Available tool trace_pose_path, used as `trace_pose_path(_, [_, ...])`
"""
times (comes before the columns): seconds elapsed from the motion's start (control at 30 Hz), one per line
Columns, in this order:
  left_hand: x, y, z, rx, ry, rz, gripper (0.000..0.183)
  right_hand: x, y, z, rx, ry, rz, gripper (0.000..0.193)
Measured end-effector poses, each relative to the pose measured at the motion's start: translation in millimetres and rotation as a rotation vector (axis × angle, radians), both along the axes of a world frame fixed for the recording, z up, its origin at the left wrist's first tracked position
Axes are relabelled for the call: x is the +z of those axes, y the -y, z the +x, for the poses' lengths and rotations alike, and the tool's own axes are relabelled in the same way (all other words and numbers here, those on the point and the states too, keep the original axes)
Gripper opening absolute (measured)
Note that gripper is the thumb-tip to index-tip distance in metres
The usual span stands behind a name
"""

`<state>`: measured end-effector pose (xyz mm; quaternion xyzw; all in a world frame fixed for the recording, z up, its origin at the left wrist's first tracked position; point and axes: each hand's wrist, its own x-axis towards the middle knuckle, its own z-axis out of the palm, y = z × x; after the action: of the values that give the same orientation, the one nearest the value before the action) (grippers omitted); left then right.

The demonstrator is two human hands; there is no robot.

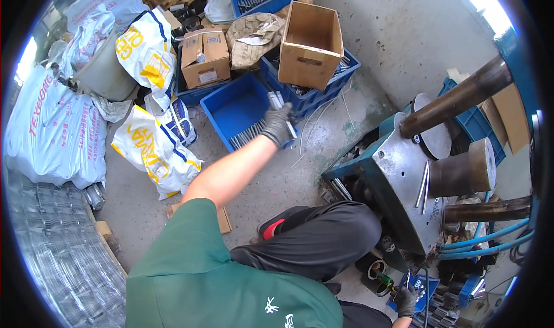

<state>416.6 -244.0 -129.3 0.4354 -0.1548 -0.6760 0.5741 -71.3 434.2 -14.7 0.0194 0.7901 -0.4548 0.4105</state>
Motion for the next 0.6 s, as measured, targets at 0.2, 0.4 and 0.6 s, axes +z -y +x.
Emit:
trace_pose_path(0.2, [-123.4, 50.8, 109.9, -0.251, 0.456, 0.296, 0.029, 4.4, 10.5, 8.4, -0.062, 0.058, -0.018, 0.057])
trace_pose_path(0.4, [-216.0, 57.0, 116.0, -0.223, 0.754, 0.631, 0.026, 13.3, 10.6, 14.0, -0.080, -0.003, 0.052, 0.056])
trace_pose_path(0.6, [-264.1, 43.3, 111.7, -0.381, 1.068, 0.810, 0.041, -1.5, 17.1, 2.6, -0.010, 0.001, 0.113, 0.056])
